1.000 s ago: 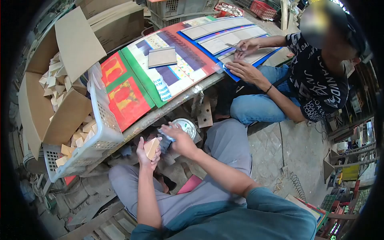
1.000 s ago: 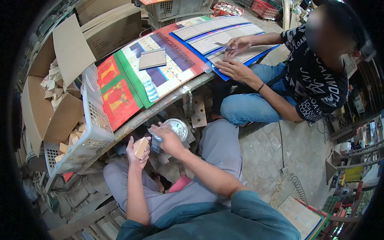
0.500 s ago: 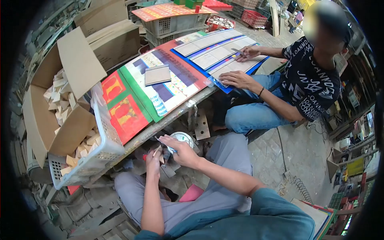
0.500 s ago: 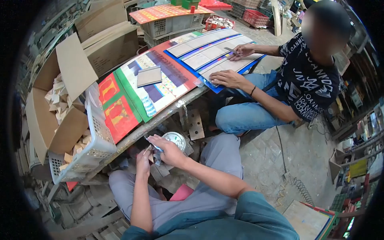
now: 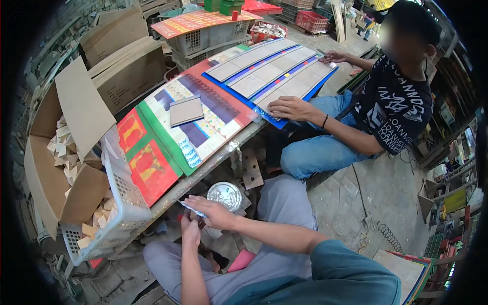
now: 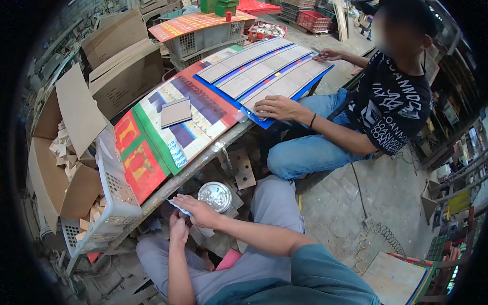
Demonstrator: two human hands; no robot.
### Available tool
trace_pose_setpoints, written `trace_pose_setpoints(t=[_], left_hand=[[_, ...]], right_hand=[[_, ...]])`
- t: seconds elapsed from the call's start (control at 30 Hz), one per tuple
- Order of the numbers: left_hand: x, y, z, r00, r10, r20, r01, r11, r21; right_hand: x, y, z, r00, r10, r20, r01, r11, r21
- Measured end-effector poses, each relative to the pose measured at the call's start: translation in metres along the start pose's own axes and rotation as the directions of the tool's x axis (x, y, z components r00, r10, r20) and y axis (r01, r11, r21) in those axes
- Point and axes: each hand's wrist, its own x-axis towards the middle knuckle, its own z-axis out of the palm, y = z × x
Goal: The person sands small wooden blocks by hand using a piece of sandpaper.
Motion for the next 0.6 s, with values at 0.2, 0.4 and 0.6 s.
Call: trace_pose_setpoints(t=[0.2, 0.4, 0.6], left_hand=[[0.010, -0.006, 0.000, 0.967, 0.254, -0.011, -0.230, 0.892, 0.390], [-0.002, 0.011, 0.016, 0.956, 0.290, 0.038, -0.285, 0.892, 0.352], [0.013, -0.015, -0.012, 0.990, 0.083, -0.115, -0.094, 0.991, -0.093]], right_hand=[[-0.011, 0.002, -0.011, 0.997, 0.020, 0.074, -0.016, 0.999, -0.051], [-0.010, 0.029, -0.006, 0.986, 0.163, -0.027, -0.165, 0.969, -0.182], [-0.016, 0.036, 0.009, 0.948, 0.277, -0.159, -0.270, 0.961, 0.065]])
